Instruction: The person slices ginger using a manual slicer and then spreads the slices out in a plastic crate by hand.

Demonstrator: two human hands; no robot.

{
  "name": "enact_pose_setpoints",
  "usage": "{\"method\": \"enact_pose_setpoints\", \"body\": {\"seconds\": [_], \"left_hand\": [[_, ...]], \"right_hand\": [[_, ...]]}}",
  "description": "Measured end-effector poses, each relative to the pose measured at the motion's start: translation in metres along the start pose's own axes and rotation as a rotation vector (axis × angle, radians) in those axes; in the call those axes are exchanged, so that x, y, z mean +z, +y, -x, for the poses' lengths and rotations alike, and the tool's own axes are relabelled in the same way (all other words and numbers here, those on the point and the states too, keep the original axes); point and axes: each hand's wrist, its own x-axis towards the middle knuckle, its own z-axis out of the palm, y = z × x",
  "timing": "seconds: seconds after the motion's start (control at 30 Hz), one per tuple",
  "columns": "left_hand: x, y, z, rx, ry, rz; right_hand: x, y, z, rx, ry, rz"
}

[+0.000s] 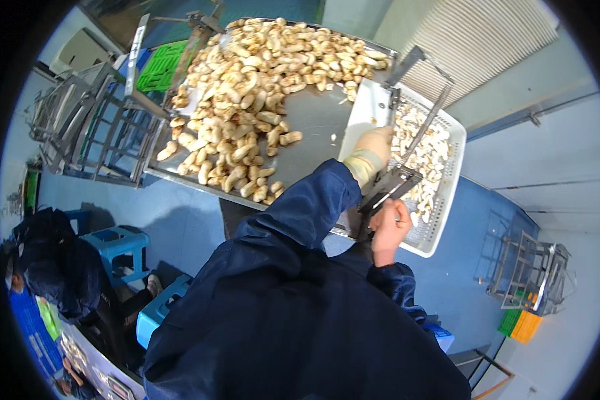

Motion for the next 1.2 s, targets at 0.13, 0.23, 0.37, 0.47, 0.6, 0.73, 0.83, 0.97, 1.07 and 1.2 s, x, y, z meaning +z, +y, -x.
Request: {"method": "enact_pose_setpoints", "body": {"seconds": [0.13, 0.23, 0.37, 0.47, 0.6, 0.73, 0.83, 0.97, 1.07, 1.2], "left_hand": [[-0.070, -0.002, 0.036, 0.081, 0.071, -0.261], [-0.123, -0.047, 0.057, -0.157, 0.122, -0.776], [-0.124, -0.085, 0.060, -0.230, 0.059, -1.067], [-0.096, -0.109, 0.047, -0.128, 0.116, -0.815], [-0.064, -0.047, 0.038, -0.085, 0.041, -0.242], [0.041, -0.041, -0.021, -0.189, 0.134, -0.220], [0.052, -0.027, -0.030, -0.238, 0.142, -0.235], [0.046, -0.019, 0.001, -0.040, 0.291, 0.353], [-0.003, -0.002, 0.026, -0.094, 0.085, 0.591], [-0.022, -0.025, 0.015, -0.109, 0.125, 0.324]], "right_hand": [[0.011, -0.002, 0.005, -0.013, -0.075, 0.041], [0.007, 0.010, 0.007, -0.098, -0.082, 0.047], [-0.001, 0.012, 0.003, -0.200, -0.065, 0.129], [0.007, 0.001, 0.018, -0.124, -0.061, 0.108], [0.015, -0.005, 0.013, -0.109, -0.042, 0.105], [0.021, -0.014, 0.019, -0.103, -0.083, 0.142], [0.016, -0.009, 0.014, -0.149, -0.135, 0.151], [-0.010, 0.004, 0.000, -0.218, 0.050, 0.372], [-0.015, 0.012, -0.006, -0.311, 0.053, 0.346], [0.016, -0.023, -0.003, -0.085, -0.119, 0.042]]}}
